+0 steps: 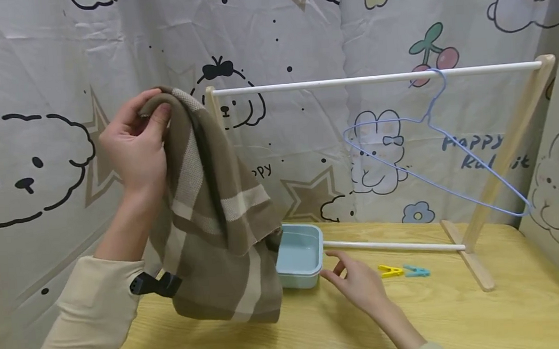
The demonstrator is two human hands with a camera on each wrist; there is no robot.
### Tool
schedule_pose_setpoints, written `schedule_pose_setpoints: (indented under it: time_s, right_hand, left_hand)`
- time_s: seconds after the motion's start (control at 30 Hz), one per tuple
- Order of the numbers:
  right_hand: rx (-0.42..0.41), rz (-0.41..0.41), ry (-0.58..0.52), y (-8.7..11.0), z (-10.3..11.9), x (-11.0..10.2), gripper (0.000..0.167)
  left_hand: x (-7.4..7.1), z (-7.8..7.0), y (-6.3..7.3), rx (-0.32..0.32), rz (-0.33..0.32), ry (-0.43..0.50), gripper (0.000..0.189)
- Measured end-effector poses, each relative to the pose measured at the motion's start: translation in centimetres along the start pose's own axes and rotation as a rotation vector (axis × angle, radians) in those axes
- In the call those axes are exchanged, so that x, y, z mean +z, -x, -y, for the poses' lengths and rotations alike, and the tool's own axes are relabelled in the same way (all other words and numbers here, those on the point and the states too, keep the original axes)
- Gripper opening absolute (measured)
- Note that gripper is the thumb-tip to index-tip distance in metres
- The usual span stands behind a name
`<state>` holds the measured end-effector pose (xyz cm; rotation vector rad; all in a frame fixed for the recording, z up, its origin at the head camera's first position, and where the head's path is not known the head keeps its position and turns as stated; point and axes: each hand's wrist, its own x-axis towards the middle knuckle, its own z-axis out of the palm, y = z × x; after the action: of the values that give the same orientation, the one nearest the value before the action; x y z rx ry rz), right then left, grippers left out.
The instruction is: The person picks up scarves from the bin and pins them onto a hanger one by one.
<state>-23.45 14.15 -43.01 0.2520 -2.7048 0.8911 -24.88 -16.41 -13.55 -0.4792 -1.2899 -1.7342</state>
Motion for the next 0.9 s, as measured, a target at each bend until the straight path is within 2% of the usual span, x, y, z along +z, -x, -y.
schedule_pose_setpoints:
  time_s: [0.13, 0.3, 0.57, 0.7, 0.9]
  right_hand:
    - [0.01, 0.01, 0.032, 0.1, -0.9, -1.2, 0.044]
    - [0.004, 0.019, 0.052, 0.1, -2.5, -2.6, 0.039]
    - [-0.007, 0.036, 0.047, 0.5, -4.0, -4.0, 0.037]
    - [-0.021, 0.002, 0.047, 0.7, -4.5, -5.1, 0.037]
    - [-0.037, -0.046, 0.072, 0.9, -4.8, -7.1, 0.037]
  left_hand:
    - [-0.5, 0.8, 0.5, -0.04, 0.009, 0.049, 0.019]
    - [0.1, 1.3, 1.1, -0.062, 0.026, 0.103, 0.021]
    - [0.4, 1.8, 2.4, -0.055, 0.082, -0.009, 0.021]
    - [0.2, 1.9, 2.9, -0.049, 0.103, -0.026, 0.02]
    - [-0.2, 2.0, 3.3, -0.046, 0.095, -0.013, 0.02]
